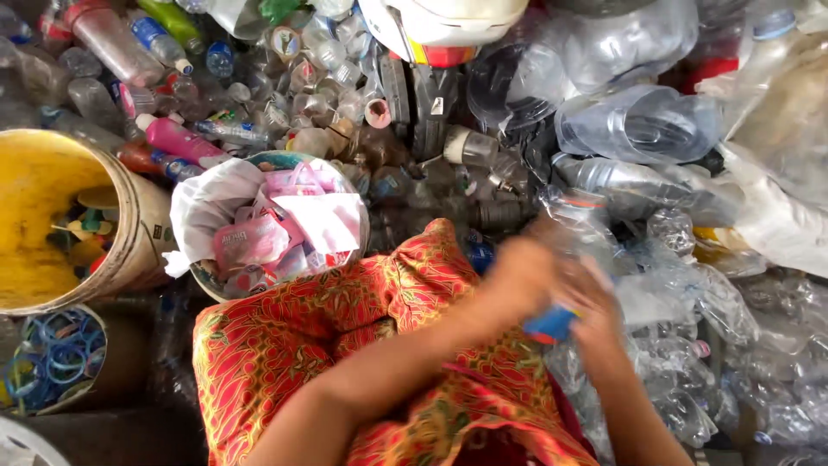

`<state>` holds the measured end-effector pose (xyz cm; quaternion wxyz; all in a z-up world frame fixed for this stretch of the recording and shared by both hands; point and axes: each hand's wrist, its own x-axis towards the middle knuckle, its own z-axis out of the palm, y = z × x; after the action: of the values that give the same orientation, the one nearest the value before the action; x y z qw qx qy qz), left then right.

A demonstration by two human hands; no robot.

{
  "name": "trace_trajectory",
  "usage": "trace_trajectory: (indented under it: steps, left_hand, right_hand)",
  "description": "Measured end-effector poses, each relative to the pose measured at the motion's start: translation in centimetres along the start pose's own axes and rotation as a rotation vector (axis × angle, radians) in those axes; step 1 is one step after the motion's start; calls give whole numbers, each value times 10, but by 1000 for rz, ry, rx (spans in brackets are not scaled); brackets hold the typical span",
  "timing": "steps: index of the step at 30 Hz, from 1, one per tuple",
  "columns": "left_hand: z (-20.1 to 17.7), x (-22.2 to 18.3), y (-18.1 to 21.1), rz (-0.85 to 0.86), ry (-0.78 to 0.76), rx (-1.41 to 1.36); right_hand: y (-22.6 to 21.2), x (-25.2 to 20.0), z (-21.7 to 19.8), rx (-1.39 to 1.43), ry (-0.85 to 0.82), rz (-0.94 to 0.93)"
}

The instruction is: Sorting plastic bottles by removing caps and labels before placing them in bins

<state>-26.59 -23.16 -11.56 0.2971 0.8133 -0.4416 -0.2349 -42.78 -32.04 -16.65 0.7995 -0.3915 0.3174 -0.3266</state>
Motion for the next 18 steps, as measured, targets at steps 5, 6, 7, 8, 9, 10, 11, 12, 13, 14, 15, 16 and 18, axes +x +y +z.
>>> trace_trajectory:
  steps: [5,6,7,8,9,10,11,12,13,14,15,16,18]
  left_hand:
    - [112,-70,106,1011,-546,-422]
    - [91,-70,110,956,-540,-412]
    - [68,-68,106,907,-541,-384]
    - [40,-69,96,925,-541,-363]
    - [11,-71,85,833,-536,-338]
    - [-18,-72,72,741,-529,-314]
    - [-50,-67,66,734,-522,-317]
    - [-83,-61,57,627,-514,-309]
    - [-115,-59,44,506,-513,-305]
    - [-139,-55,20,484,-513,-312]
    - [-165,-49,-7,488,-285,-367]
    - [-191,-42,-35,488,-55,-413]
    - [-233,-44,-104,281,17,-430]
  right_hand:
    - [-2,0,-75,33,8,-37]
    - [-2,-3,-83,-19,51,-33]
    - [6,0,-85,-55,93,-40]
    - [10,2,-89,-43,87,-63]
    - [15,3,-91,-82,128,-58]
    - [23,6,-93,-121,168,-52]
    - [20,8,-97,-125,162,-46]
    - [19,11,-101,-174,204,-22]
    - [24,10,-104,-223,247,18]
    - [-7,47,-22,-226,243,41]
    - [-20,69,73,-442,118,55]
    - [-25,67,169,-654,-15,67]
    - [28,142,242,-782,-213,108]
